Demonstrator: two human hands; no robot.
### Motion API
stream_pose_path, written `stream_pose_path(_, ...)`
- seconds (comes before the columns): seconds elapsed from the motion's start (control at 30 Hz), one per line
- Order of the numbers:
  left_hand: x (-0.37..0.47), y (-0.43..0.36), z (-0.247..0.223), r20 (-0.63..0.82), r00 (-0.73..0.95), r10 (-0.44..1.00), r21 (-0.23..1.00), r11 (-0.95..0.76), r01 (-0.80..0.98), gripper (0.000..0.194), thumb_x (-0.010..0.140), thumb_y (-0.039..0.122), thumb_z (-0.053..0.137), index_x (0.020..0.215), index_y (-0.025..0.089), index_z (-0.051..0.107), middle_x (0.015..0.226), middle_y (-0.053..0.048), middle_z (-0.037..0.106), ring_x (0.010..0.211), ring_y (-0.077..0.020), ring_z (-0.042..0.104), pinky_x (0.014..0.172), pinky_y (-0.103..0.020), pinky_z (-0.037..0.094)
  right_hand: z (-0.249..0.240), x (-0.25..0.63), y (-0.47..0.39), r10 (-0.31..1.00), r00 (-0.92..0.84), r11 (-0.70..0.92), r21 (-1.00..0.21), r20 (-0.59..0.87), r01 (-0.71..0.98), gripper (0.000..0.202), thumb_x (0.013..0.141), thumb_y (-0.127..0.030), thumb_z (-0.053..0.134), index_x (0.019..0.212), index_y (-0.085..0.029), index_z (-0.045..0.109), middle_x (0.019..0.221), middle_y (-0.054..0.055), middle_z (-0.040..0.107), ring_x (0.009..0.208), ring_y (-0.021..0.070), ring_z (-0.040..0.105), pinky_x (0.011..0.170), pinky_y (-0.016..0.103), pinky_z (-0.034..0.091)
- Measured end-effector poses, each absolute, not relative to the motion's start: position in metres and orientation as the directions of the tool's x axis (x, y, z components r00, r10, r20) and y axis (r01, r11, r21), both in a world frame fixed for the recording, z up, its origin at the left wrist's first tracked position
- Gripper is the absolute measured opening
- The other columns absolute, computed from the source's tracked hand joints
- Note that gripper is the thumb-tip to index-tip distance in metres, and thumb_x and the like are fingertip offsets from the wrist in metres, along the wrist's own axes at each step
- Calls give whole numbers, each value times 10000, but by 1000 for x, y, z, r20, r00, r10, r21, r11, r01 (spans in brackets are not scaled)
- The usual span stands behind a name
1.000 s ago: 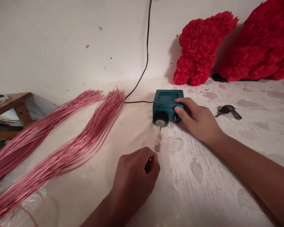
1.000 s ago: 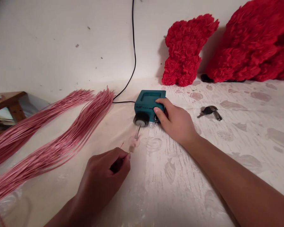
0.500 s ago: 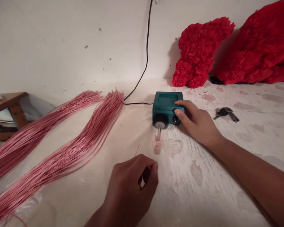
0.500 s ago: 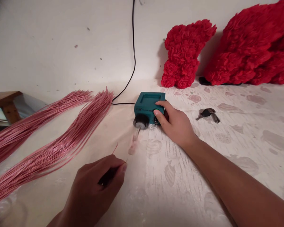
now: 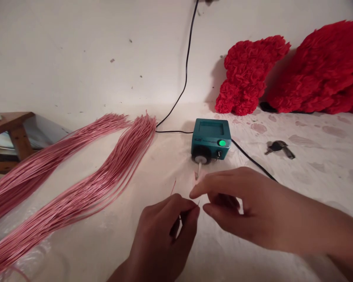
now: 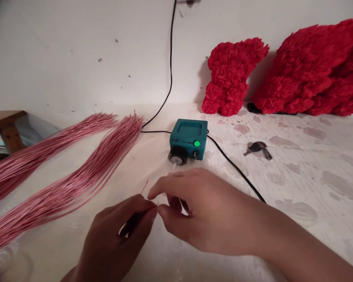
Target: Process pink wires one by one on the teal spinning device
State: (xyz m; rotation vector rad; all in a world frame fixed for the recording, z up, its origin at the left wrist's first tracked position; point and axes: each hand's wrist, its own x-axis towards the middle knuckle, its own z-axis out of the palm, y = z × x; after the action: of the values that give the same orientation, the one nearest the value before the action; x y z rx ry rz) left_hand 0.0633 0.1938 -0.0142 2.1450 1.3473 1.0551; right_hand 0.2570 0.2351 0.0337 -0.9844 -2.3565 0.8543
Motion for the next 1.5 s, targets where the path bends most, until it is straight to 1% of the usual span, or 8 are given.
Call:
stream_pose_path(0.33,61,193,-12,407,290,866,656,-498,567,152,867,88,564,758,179,617,580,74,566,450,-45,439,448,-158,342,28,262,236,744,-669,482,-702,11,524,82,927,-256,578,894,-280,650,747,-75,601,668,83,538,602,203,387)
stream_pose_path(0.5,61,194,-15,463,404,789,616,-614,493,152,852,61,572,752,174,579,580,79,518,478,-47,448,485,-181,350,36,264,235,696,-707,370,-779,-129,506,119,875,-147,567,848,-233,646,757,-58,610,680,91,536,593,192,411)
stream_pose_path(0.7,59,191,-14,509,492,706,566,-705,427,157,833,24,567,782,172,573,585,80,525,480,-45,457,509,-189,365,40,269,237,680,-716,279,-848,-156,450,118,805,-93,587,772,-196,634,743,-29,620,699,115,551,606,202,436)
stream_pose_path(0.83,56,188,-9,484,484,730,609,-677,412,146,832,35,575,798,177,579,593,73,564,498,-47,500,553,-183,403,35,271,241,762,-634,169,-903,-134,395,109,874,-176,574,772,-196,606,668,-33,543,590,98,509,518,190,420)
stream_pose_path(0.97,54,185,-5,466,446,764,698,-627,346,128,845,61,573,828,187,594,604,64,580,485,-52,489,524,-165,412,24,267,241,703,-620,-67,-901,-347,428,199,966,-328,479,885,-195,603,698,-24,542,507,81,511,396,154,397)
stream_pose_path(1.07,54,184,-3,449,368,814,771,-561,300,143,838,57,558,812,190,603,586,58,568,488,-63,471,497,-165,400,18,258,238,668,-627,-124,-891,-401,437,265,982,-387,443,995,-192,621,727,-15,545,508,83,517,352,138,378)
stream_pose_path(1.23,54,179,17,436,285,854,880,-471,63,176,863,55,515,799,189,609,569,53,564,465,-63,453,432,-148,375,20,238,224,695,-611,-143,-906,-379,399,256,987,-380,430,937,-188,593,724,-21,546,485,69,500,349,128,372)
stream_pose_path(1.5,45,146,29,545,439,715,802,-597,-24,163,831,27,599,784,173,653,687,-22,690,622,-126,637,606,-220,530,25,208,170,762,-622,-113,-983,-181,147,277,961,-393,484,846,-165,591,632,-32,530,480,82,480,445,191,390)
